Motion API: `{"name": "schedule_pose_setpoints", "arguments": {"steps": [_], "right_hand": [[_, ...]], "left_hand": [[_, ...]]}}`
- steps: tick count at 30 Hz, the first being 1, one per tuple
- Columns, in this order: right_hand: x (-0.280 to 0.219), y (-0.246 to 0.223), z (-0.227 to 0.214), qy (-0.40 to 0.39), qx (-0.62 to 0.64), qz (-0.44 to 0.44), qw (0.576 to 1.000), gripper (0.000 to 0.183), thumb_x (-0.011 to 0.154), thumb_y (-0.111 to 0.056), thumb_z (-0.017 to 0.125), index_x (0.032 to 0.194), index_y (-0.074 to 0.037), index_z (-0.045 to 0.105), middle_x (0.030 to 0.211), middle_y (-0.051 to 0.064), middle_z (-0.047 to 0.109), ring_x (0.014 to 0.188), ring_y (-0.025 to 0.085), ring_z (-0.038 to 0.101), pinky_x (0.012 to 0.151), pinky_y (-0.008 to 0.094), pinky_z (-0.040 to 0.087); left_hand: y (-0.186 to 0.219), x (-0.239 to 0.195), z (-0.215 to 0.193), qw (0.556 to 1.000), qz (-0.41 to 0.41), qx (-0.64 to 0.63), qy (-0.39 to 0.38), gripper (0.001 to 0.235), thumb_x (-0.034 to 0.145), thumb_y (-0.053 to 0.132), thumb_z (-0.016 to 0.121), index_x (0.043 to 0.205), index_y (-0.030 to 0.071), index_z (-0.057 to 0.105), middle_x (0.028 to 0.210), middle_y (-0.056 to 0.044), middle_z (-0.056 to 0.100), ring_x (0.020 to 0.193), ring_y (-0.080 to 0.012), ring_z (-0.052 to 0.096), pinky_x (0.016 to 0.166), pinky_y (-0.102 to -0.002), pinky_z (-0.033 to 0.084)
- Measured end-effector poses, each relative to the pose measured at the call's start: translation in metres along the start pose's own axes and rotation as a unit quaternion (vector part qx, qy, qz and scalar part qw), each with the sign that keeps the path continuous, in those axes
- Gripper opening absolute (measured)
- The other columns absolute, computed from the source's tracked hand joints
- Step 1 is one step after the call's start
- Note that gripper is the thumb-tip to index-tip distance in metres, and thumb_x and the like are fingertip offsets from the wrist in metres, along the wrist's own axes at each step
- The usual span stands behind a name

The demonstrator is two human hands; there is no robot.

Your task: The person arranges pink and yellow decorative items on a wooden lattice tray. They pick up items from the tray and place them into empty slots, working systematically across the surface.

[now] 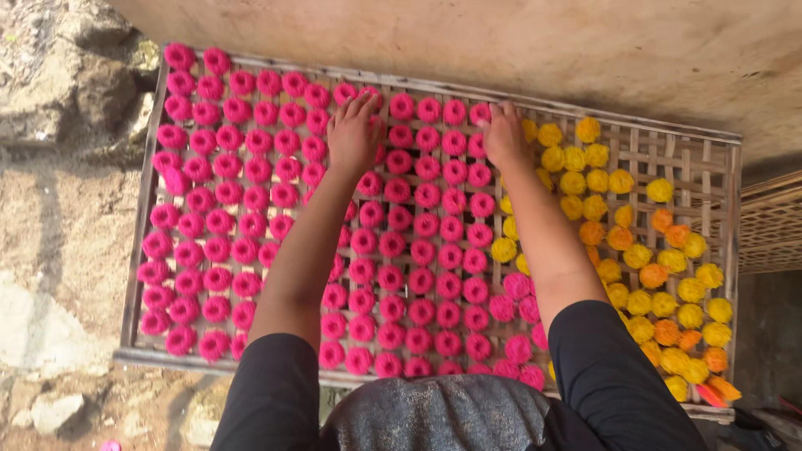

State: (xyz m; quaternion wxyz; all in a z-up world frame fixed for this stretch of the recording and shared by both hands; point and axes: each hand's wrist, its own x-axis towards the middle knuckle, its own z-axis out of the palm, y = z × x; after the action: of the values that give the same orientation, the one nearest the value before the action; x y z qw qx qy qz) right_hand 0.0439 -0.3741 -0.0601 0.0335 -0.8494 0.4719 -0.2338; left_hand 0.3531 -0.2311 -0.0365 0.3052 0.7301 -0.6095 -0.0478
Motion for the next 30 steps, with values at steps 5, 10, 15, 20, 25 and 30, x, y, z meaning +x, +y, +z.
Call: {"name": "schedule_pose_setpoints", "arguments": {"steps": [5, 10, 15, 20, 25, 30], "right_hand": [[0.003, -0.012, -0.002, -0.032, 0.266, 0.177, 0.947, 0.039, 0.082, -0.016, 0.082, 0.105, -0.007, 0.052, 0.107, 0.016, 0.062, 0.104, 0.037, 0.063, 0.09, 0.044, 0.052], [0.007, -0.026, -0.038, 0.005, 0.065, 0.04, 0.997, 0.03, 0.087, -0.013, 0.083, 0.105, -0.005, 0.06, 0.111, 0.013, 0.06, 0.107, 0.035, 0.06, 0.09, 0.047, 0.051], [0.012, -0.052, -0.018, -0.01, -0.019, -0.048, 0.999, 0.037, 0.086, -0.023, 0.082, 0.116, -0.006, 0.071, 0.11, 0.016, 0.06, 0.104, 0.038, 0.052, 0.086, 0.051, 0.046], [0.021, -0.041, 0.02, 0.017, 0.065, 0.01, 0.998, 0.031, 0.087, -0.02, 0.083, 0.107, -0.005, 0.066, 0.113, 0.014, 0.061, 0.111, 0.038, 0.052, 0.099, 0.05, 0.041], [0.025, -0.022, 0.026, -0.03, 0.086, 0.027, 0.995, 0.026, 0.088, -0.017, 0.082, 0.103, -0.007, 0.063, 0.112, 0.014, 0.066, 0.109, 0.039, 0.054, 0.098, 0.048, 0.044], [0.032, -0.029, 0.016, -0.043, 0.111, 0.023, 0.993, 0.031, 0.086, -0.018, 0.084, 0.101, -0.005, 0.061, 0.109, 0.015, 0.066, 0.109, 0.038, 0.058, 0.095, 0.046, 0.047]], "left_hand": [[0.001, 0.052, 0.04, 0.993, 0.019, 0.077, -0.089, 0.052, 0.089, 0.041, 0.072, 0.136, 0.022, 0.061, 0.142, -0.004, 0.053, 0.133, -0.0336, 0.043, 0.106, -0.054, 0.037], [0.012, 0.074, 0.048, 0.988, -0.023, 0.058, -0.144, 0.046, 0.079, 0.038, 0.081, 0.119, 0.019, 0.067, 0.136, -0.005, 0.055, 0.13, -0.0335, 0.046, 0.104, -0.052, 0.039], [0.014, 0.083, 0.03, 0.974, 0.001, -0.115, -0.196, 0.048, 0.074, 0.029, 0.086, 0.113, 0.016, 0.062, 0.119, -0.001, 0.063, 0.114, -0.0262, 0.062, 0.093, -0.044, 0.051], [0.025, 0.073, 0.02, 0.985, 0.164, 0.042, -0.03, 0.044, 0.071, 0.034, 0.087, 0.102, 0.014, 0.063, 0.103, -0.006, 0.06, 0.104, -0.0271, 0.062, 0.082, -0.044, 0.05], [0.015, 0.06, 0.018, 0.982, 0.185, -0.01, -0.042, 0.024, 0.077, 0.028, 0.08, 0.094, 0.016, 0.067, 0.104, -0.001, 0.061, 0.102, -0.0243, 0.063, 0.083, -0.043, 0.051], [0.016, 0.06, 0.021, 0.985, 0.17, 0.036, -0.01, 0.012, 0.088, 0.018, 0.079, 0.095, 0.022, 0.07, 0.113, 0.004, 0.062, 0.108, -0.0204, 0.062, 0.09, -0.04, 0.05]]}}
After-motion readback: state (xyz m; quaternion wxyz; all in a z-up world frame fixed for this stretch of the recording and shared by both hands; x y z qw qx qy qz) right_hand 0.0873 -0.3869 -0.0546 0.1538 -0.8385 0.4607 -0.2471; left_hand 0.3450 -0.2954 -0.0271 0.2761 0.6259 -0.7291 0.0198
